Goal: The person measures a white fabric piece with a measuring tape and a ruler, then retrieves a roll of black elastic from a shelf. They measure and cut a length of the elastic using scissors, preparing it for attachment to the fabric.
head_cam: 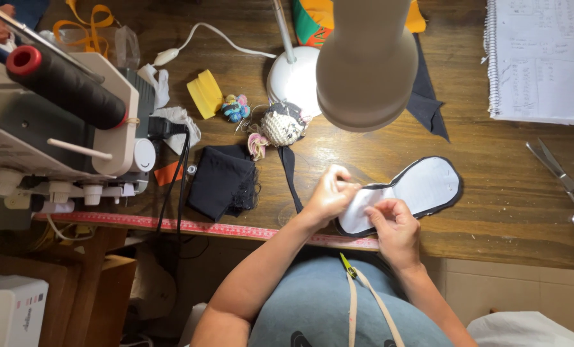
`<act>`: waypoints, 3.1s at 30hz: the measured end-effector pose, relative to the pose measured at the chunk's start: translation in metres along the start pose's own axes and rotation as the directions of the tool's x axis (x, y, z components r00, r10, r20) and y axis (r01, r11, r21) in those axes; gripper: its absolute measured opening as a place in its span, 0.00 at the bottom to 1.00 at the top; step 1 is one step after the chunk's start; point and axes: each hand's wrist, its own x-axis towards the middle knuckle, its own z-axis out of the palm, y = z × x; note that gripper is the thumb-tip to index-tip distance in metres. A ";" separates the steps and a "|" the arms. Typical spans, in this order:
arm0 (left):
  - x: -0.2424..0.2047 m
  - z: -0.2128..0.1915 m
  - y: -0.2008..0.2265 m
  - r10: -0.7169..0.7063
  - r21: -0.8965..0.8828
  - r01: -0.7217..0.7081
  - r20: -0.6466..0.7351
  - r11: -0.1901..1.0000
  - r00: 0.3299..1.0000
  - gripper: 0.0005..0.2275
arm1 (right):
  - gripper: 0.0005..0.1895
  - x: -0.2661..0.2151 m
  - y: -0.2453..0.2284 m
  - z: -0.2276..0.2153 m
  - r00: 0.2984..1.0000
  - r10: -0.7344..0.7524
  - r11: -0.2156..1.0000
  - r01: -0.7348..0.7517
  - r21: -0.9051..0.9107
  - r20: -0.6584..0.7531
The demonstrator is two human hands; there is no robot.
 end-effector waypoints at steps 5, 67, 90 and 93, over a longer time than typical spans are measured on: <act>-0.028 -0.011 0.076 0.045 0.317 -0.062 0.060 0.947 0.997 0.26 | 0.19 0.017 -0.027 -0.033 0.944 -0.328 0.908 0.327 -0.260 0.041; -0.029 0.115 0.022 0.550 0.870 -0.485 0.448 -0.087 0.705 0.26 | 0.18 0.134 -0.001 -0.144 0.872 0.306 0.952 -0.282 -0.118 0.383; -0.042 0.123 0.046 0.362 0.863 -0.497 0.494 -0.090 0.791 0.23 | 0.13 0.081 0.047 -0.155 0.998 0.048 0.994 -0.052 -0.092 -0.040; -0.040 0.132 0.038 0.467 0.875 -0.468 0.469 -0.128 0.749 0.25 | 0.11 0.076 0.053 -0.154 0.998 0.031 0.995 -0.036 -0.089 -0.061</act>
